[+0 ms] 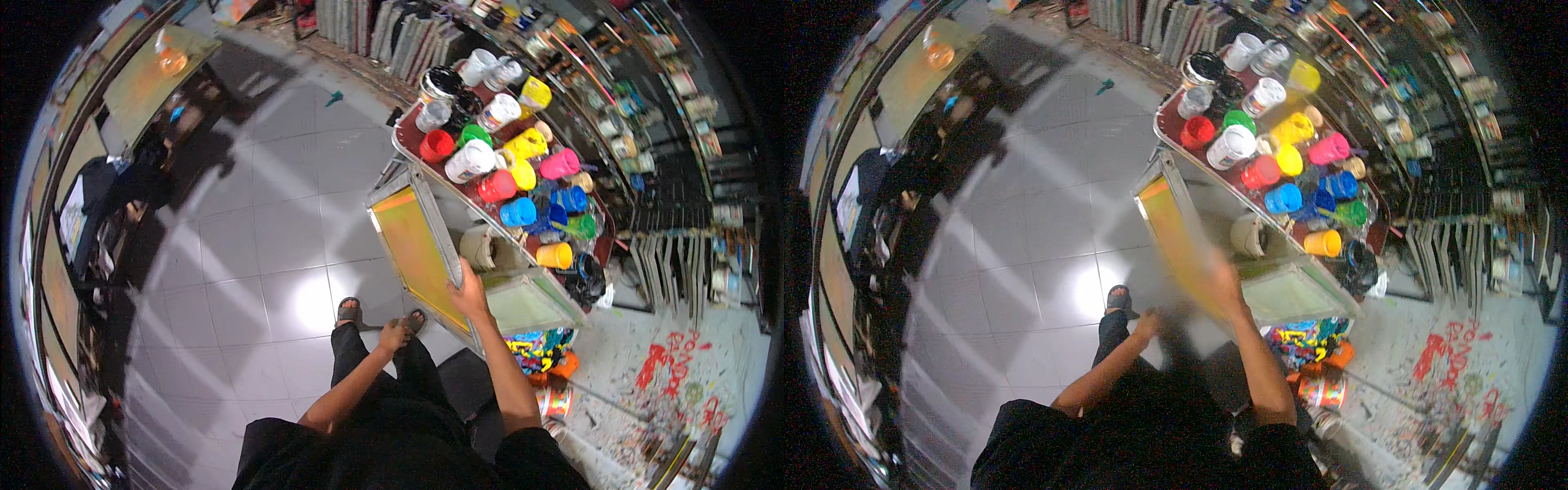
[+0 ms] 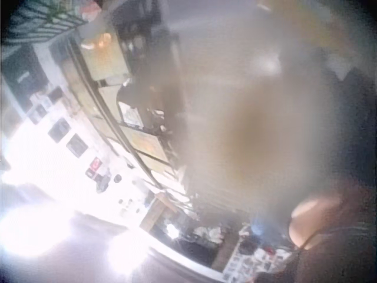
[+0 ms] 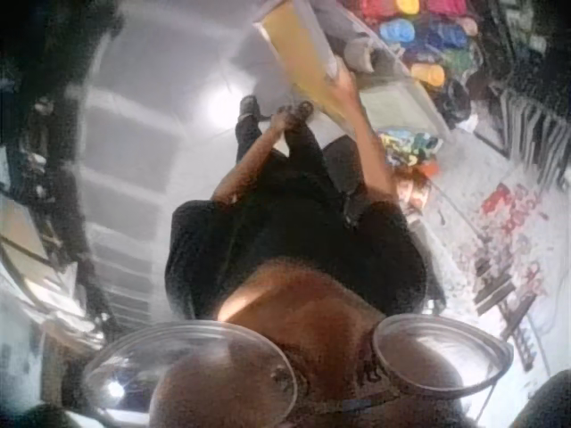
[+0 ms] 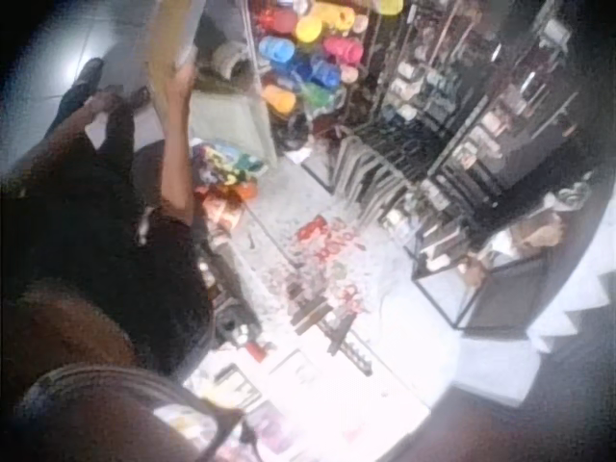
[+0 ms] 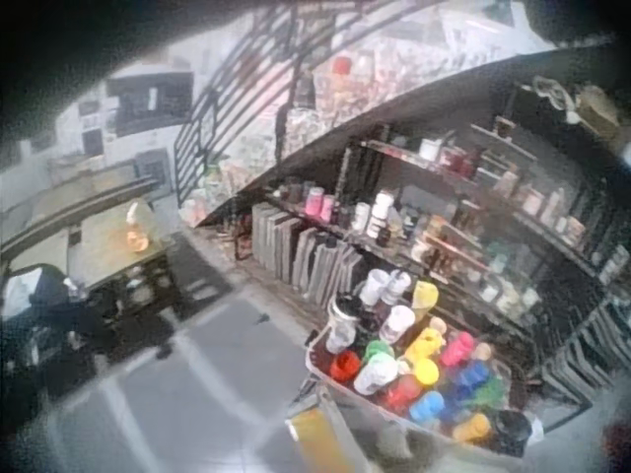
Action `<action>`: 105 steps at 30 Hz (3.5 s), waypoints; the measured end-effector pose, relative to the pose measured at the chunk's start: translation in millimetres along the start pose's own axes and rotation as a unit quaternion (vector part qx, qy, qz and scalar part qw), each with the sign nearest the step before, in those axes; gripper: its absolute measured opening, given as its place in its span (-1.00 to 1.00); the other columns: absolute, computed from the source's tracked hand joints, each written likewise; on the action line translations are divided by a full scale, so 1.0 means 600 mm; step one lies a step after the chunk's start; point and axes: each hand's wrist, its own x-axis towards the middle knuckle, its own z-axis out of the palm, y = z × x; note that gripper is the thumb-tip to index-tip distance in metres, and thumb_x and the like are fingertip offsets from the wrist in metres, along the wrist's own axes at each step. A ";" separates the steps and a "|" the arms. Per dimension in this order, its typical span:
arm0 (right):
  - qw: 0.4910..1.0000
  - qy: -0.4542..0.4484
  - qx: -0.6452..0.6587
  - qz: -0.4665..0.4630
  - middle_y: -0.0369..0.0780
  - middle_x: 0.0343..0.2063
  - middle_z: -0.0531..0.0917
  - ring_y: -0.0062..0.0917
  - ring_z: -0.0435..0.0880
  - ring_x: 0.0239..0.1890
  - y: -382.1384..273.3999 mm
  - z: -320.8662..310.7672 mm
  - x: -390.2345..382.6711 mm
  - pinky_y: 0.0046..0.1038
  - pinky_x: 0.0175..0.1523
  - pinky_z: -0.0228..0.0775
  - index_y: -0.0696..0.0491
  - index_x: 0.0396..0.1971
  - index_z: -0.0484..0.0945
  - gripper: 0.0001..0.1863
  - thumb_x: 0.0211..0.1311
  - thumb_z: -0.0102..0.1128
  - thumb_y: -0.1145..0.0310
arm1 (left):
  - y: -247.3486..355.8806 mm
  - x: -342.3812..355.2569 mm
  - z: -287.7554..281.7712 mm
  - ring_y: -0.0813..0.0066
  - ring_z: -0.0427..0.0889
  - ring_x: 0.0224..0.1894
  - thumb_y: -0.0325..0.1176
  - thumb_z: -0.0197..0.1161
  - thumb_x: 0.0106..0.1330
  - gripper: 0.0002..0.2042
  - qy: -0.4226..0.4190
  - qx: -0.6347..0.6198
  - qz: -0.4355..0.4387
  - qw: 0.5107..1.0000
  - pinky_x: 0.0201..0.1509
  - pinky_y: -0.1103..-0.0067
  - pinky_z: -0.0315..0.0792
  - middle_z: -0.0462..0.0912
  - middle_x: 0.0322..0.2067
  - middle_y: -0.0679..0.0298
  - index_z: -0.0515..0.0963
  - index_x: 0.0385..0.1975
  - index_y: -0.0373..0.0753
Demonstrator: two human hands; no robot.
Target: The person performs screen printing on a white t-shirt. They pull a squeegee across a screen to transfer ink, lift the screen, smooth the printed shirt, and use a heat gun to cure the ink. The person then lifts and folds the shirt before moving the screen aside.
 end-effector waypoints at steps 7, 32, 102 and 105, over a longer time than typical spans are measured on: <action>0.979 -0.010 -0.021 -0.204 0.10 0.06 0.65 -0.28 0.66 -0.40 0.149 -0.023 0.114 -0.23 -0.17 0.53 0.24 0.43 0.28 -0.17 0.16 0.40 0.40 | 0.207 0.001 0.064 0.45 0.63 -0.31 -0.09 0.17 0.55 -0.61 0.149 -0.210 -0.012 0.966 -0.28 0.49 0.54 0.66 -0.27 0.27 0.53 0.09 -0.32; 0.972 -0.181 0.087 -0.118 0.12 0.27 0.54 -0.06 0.58 0.28 0.352 -0.054 0.273 -0.26 0.30 0.43 0.25 0.40 0.31 -0.17 0.11 0.48 0.46 | 0.243 0.166 0.294 0.54 0.60 -0.33 -0.09 0.13 0.57 -0.61 0.183 0.005 0.210 0.960 -0.27 0.53 0.50 0.67 -0.31 0.29 0.59 -0.01 -0.37; 0.989 -0.001 -0.136 0.052 -0.04 0.44 0.26 0.04 0.26 0.44 0.306 -0.015 0.112 0.12 0.55 0.04 0.02 0.49 0.25 -0.07 0.08 0.46 0.31 | 0.483 0.316 0.167 -0.48 0.40 0.31 -0.29 0.45 0.22 -0.01 0.073 0.387 0.249 0.885 0.29 0.09 0.50 -0.04 0.47 -0.46 -0.06 0.60 -0.13; 0.991 0.003 -0.115 0.069 -0.01 0.38 0.31 -0.01 0.30 0.41 0.329 -0.043 0.012 0.04 0.54 0.07 0.04 0.42 0.33 -0.22 0.17 0.40 0.33 | 0.458 0.282 0.184 -0.45 0.47 0.26 -0.26 0.47 0.23 0.00 0.078 0.380 0.270 0.881 0.24 0.08 0.53 0.00 0.46 -0.45 -0.06 0.60 -0.14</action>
